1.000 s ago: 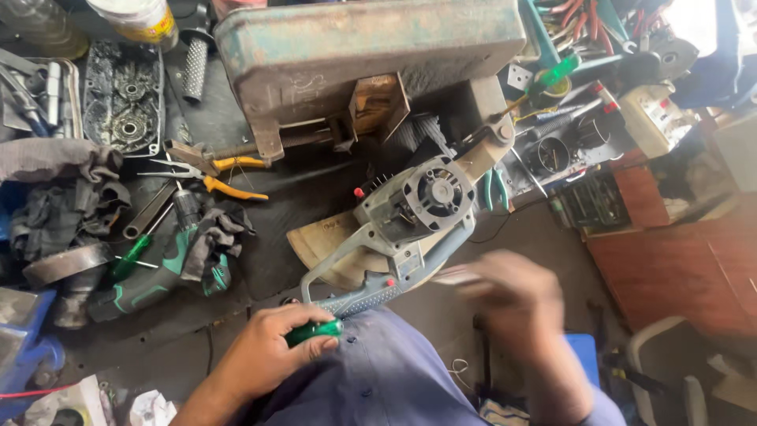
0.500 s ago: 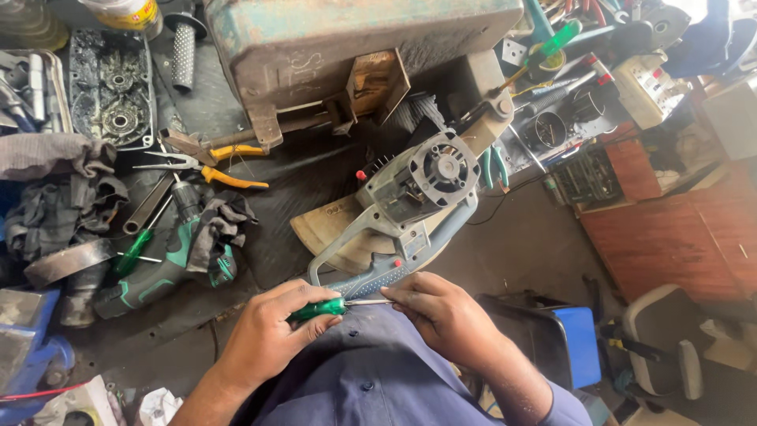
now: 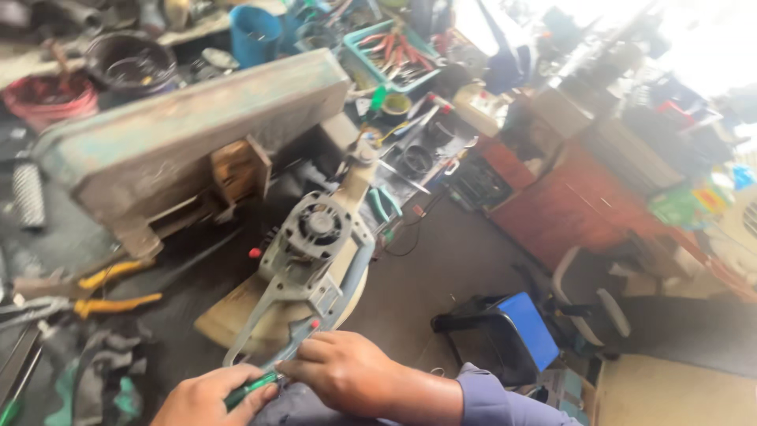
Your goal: The person wipes the housing and handle of a power tool with a dark rag, turning the tool and repositioning the rag to clean different surfaces. Near the end they pick up a screwdriver and work on a small part of the tool.
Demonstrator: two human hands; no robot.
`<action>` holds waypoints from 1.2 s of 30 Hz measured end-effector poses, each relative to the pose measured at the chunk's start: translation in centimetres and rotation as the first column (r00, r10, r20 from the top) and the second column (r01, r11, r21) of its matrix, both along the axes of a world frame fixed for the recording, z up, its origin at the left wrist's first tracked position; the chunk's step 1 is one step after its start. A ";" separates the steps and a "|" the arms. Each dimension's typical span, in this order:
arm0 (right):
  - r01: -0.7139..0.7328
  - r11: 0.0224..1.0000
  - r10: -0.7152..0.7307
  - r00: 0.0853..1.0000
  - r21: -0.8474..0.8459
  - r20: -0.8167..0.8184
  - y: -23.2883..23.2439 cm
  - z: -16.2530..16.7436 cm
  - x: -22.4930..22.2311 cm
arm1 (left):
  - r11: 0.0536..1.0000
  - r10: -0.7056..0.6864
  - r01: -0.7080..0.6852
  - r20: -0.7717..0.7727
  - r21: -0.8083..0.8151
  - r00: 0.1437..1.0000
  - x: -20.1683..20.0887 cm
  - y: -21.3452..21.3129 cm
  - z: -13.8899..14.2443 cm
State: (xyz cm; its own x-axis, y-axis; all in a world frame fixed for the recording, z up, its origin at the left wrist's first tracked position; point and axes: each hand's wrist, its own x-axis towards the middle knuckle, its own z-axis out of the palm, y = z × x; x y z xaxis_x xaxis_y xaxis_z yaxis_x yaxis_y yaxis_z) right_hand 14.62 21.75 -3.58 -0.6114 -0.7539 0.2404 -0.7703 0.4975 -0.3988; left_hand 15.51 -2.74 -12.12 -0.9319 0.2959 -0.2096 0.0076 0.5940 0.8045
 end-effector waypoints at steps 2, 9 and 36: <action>0.029 0.999 -0.031 0.994 -0.020 -0.107 0.3 0.2 -0.2 | 0.995 -0.073 0.082 0.137 -0.062 0.988 -0.9 -0.2 -0.4; 0.255 0.956 -0.194 0.920 -0.145 0.340 1.3 -1.1 -0.2 | 0.868 -0.484 0.334 -0.479 -0.367 0.732 -2.9 1.7 2.2; 0.303 0.689 0.094 0.863 -0.658 0.496 -4.4 -1.0 -10.3 | 0.924 0.196 0.039 -0.558 0.381 0.806 -7.9 2.4 4.6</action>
State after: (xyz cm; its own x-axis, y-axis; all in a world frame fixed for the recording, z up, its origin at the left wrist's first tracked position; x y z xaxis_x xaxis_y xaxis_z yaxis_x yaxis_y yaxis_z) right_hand 4.28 17.36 -4.56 -0.8533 -0.4041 0.3295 -0.3536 -0.0160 -0.9353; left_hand 7.57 -0.31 -7.52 -0.8638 0.1592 0.4780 0.5038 0.2856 0.8153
